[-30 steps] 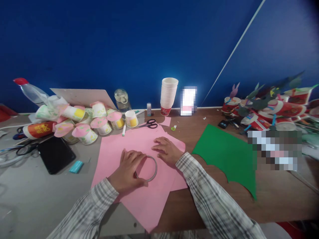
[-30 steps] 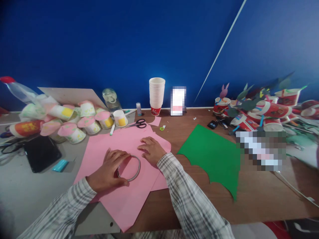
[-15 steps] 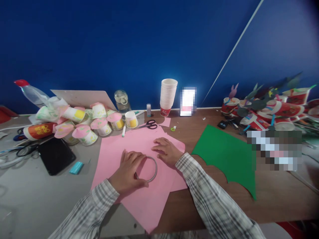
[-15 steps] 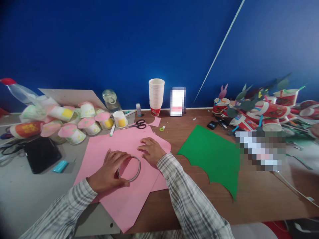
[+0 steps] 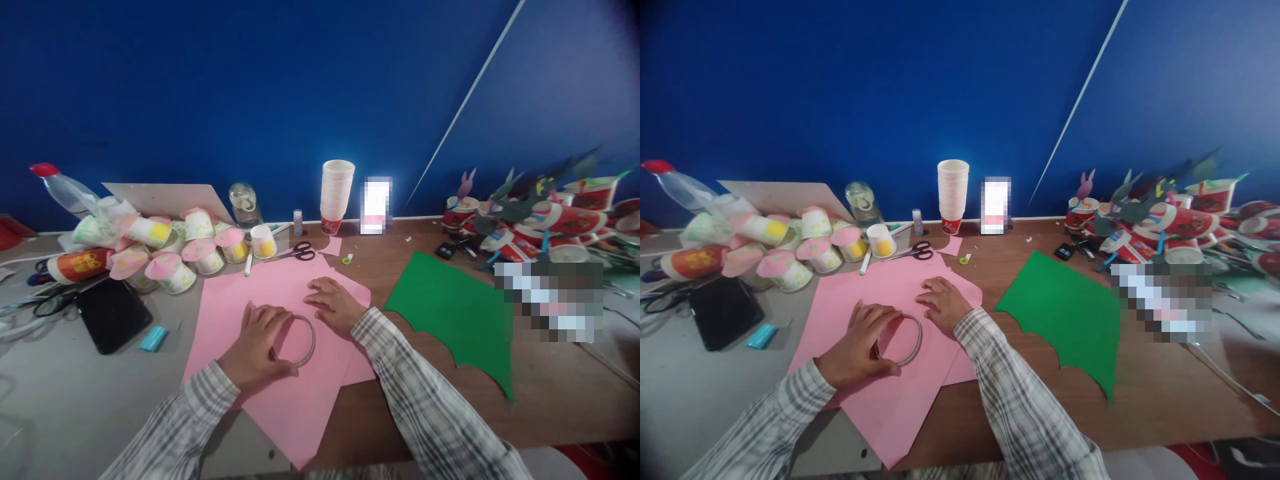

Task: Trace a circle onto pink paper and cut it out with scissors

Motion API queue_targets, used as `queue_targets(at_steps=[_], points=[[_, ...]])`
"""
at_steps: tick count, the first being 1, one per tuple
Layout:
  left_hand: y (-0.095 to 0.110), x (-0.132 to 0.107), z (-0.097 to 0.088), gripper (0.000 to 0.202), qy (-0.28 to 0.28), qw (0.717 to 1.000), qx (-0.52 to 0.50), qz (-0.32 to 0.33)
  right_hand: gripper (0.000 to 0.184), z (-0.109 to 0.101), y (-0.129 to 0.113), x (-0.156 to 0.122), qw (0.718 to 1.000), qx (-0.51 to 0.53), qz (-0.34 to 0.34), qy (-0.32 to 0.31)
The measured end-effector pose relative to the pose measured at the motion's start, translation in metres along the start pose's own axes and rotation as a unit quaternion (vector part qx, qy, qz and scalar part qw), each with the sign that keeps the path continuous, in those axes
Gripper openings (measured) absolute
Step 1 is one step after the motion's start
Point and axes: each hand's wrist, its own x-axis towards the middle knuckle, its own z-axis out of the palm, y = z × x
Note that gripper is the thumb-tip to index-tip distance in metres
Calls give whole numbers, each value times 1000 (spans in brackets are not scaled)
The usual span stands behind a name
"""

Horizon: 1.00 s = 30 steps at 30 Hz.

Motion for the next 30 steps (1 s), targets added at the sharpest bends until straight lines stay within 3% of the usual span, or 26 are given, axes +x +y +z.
queue_targets(at_steps=[5,10,13,15,17,22,30], points=[[-1,0,0,86,-8,1000,-12,-1,34,0,1,0,1000,5,-3,16],[-4,0,1,90,-13,1000,-6,0,24,-12,-19,-2,988,64,-60,123],[-5,1,3,92,-14,1000,-13,-1,40,-16,-40,-7,989,110,-88,38],[-5,0,4,93,-7,1000,-21,-2,57,-13,-50,-10,988,102,-106,-45],[-5,0,5,94,2,1000,-26,-3,70,-8,-56,-13,987,81,-113,-80],[-4,-2,6,95,9,999,-37,6,84,-2,-60,-17,993,38,-89,-69],[-1,-2,6,100,25,999,-28,3,91,1,-70,-17,997,6,-35,-65]])
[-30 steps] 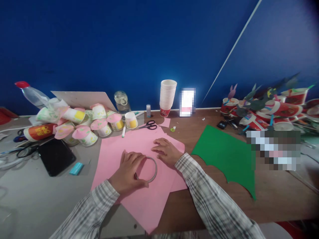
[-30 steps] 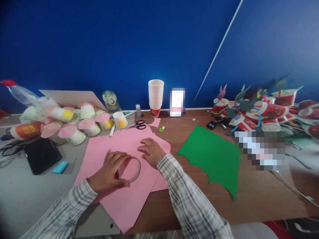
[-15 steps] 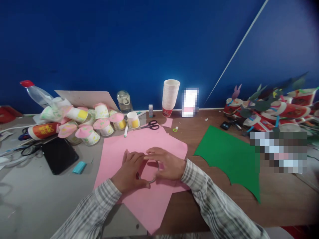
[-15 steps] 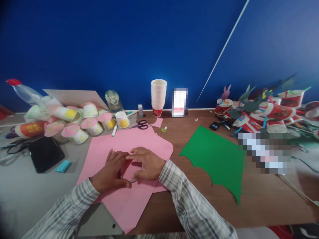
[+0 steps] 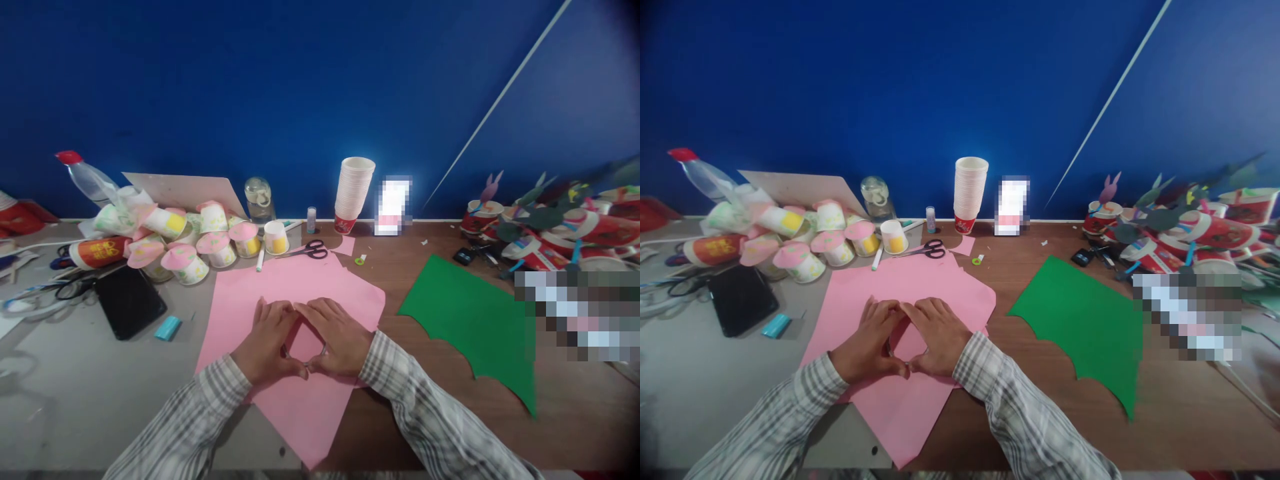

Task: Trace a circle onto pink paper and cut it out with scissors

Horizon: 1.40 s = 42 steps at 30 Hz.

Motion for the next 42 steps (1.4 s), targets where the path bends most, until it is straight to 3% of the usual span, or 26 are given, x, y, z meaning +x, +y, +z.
queue_targets(at_steps=[5,9,13,19,24,42], points=[[-5,0,-8,99,-12,1000,-21,1,89,3,0,2,1000,21,13,8],[-18,-3,-26,79,39,998,-56,-14,93,3,2,3,999,29,26,-5],[-28,-7,-36,72,16,996,-82,-12,93,5,5,3,999,28,34,-21],[-29,-13,-31,86,-82,996,-38,-25,85,4,5,5,997,3,32,-69],[-27,-13,-30,86,-117,992,-27,-41,81,1,3,8,995,-9,35,-90],[-26,-11,-28,83,-122,991,-11,-48,76,-2,6,11,991,3,33,-128]])
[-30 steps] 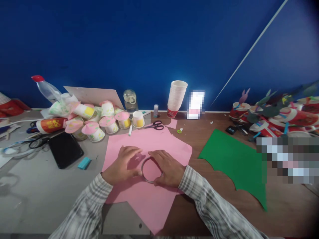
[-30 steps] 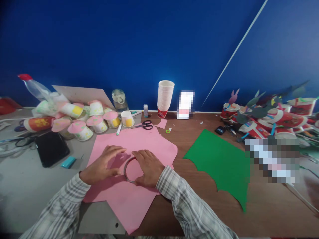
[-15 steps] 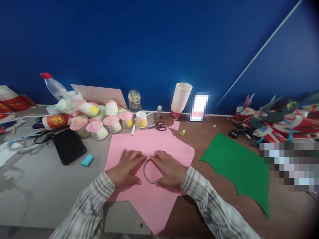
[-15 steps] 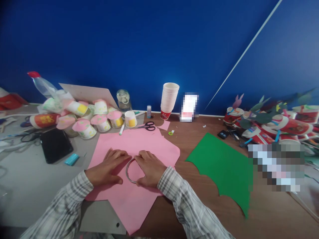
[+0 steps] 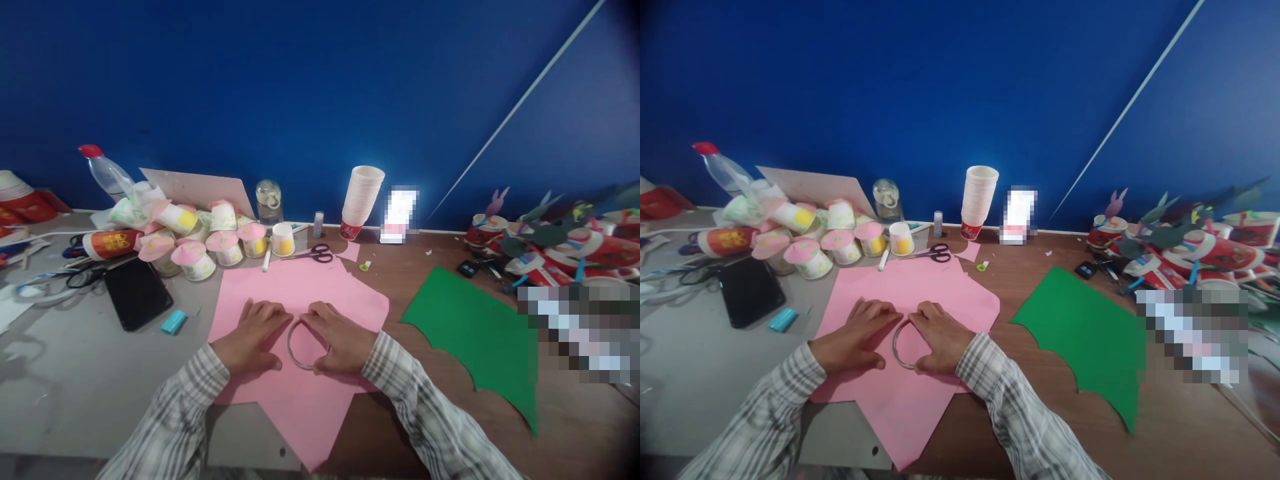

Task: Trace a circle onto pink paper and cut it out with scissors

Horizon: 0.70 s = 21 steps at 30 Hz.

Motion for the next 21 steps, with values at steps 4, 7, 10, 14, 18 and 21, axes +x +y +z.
queue_targets(at_steps=[4,7,10,14,18,21], points=[[0,0,1,82,-1,1000,-1,2,76,0,1,0,1000,-1,-3,1],[0,0,1,82,0,1000,1,-2,75,0,1,0,1000,2,-5,1],[-1,0,1,82,6,1000,2,5,77,0,1,0,1000,3,-2,-2],[-1,-1,2,84,14,1000,1,15,78,1,1,-1,1000,-1,-2,0],[-5,1,2,79,26,999,-12,27,78,1,1,-1,1000,-12,-2,-3],[-6,3,0,63,73,996,-41,38,78,1,1,-1,1000,-20,-6,-2]])
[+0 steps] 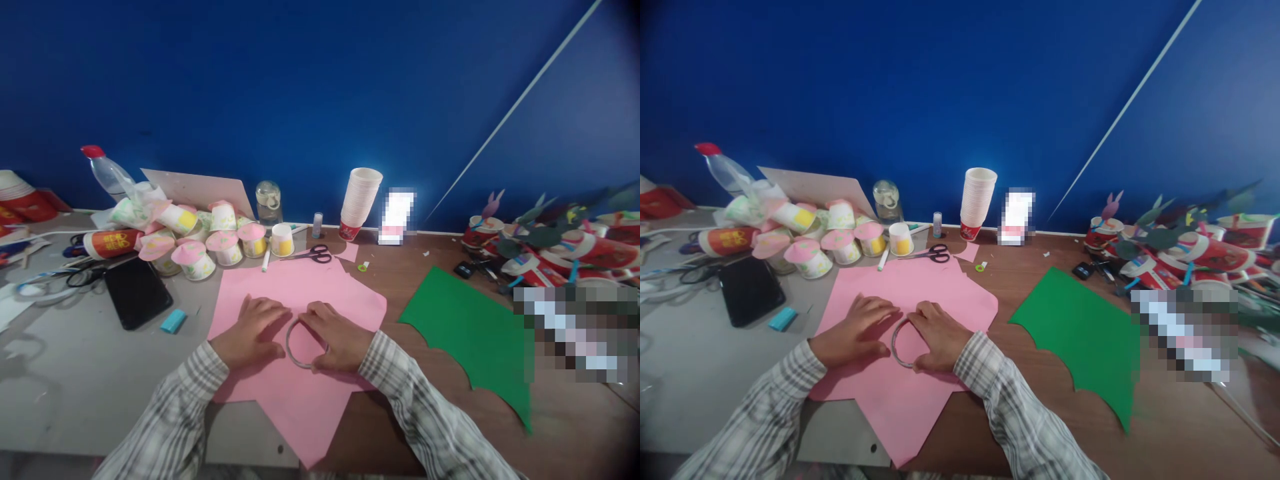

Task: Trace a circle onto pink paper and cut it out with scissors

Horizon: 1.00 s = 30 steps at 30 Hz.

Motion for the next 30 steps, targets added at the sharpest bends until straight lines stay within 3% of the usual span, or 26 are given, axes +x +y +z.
queue_targets(at_steps=[4,7,16,26,30], points=[[7,2,-2,40,103,991,-68,47,79,-2,-1,0,1000,3,-2,0],[16,3,1,29,123,985,-82,83,74,-3,-3,-1,1000,8,-1,1],[27,5,14,72,73,993,53,83,70,-2,-2,1,1000,16,-2,4],[39,6,12,71,14,996,82,44,73,-2,-3,1,1000,18,2,6],[47,7,6,69,5,991,126,49,89,1,-2,0,999,48,12,20]])
